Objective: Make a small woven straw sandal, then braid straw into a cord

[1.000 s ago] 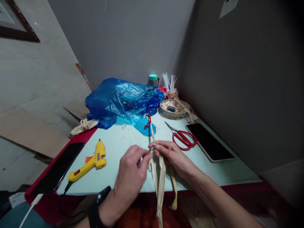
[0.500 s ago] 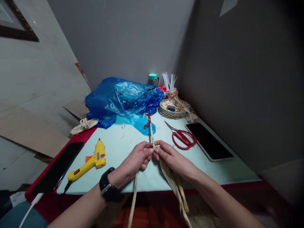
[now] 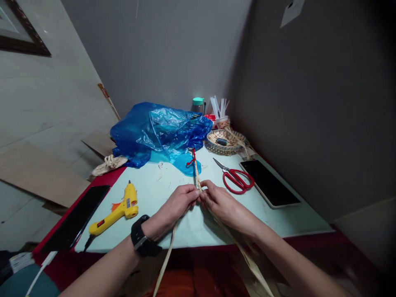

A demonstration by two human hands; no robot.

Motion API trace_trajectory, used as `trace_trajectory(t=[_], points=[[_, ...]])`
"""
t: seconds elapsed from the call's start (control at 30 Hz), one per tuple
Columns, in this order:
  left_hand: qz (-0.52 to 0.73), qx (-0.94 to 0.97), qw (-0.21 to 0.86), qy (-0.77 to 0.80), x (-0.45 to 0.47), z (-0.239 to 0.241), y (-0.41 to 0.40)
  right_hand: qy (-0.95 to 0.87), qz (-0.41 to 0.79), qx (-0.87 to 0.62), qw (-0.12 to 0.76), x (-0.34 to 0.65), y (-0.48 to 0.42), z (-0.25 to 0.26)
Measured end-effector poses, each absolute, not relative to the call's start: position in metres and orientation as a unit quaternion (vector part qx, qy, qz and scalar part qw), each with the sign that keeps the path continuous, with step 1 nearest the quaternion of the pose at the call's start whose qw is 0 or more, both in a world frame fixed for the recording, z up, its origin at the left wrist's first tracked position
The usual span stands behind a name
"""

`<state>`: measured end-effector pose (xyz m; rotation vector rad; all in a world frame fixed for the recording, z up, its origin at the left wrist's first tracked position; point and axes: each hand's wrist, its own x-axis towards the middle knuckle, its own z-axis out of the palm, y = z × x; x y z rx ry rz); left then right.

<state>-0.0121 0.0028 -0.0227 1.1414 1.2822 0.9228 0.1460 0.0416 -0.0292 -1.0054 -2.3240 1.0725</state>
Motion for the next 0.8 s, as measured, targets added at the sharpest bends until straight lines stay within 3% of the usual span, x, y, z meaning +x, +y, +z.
trace_trajectory(t=[0.5, 0.8], points=[[0.419, 0.519, 0.469, 0.578, -0.009, -0.03, 0.0, -0.886, 0.059, -0.452, 0.086, 0.14, 0.012, -0.008], [0.416, 0.462, 0.568, 0.539, -0.015, -0.026, -0.004, -0.88, -0.045, -0.454, 0.135, 0.114, -0.027, -0.028]])
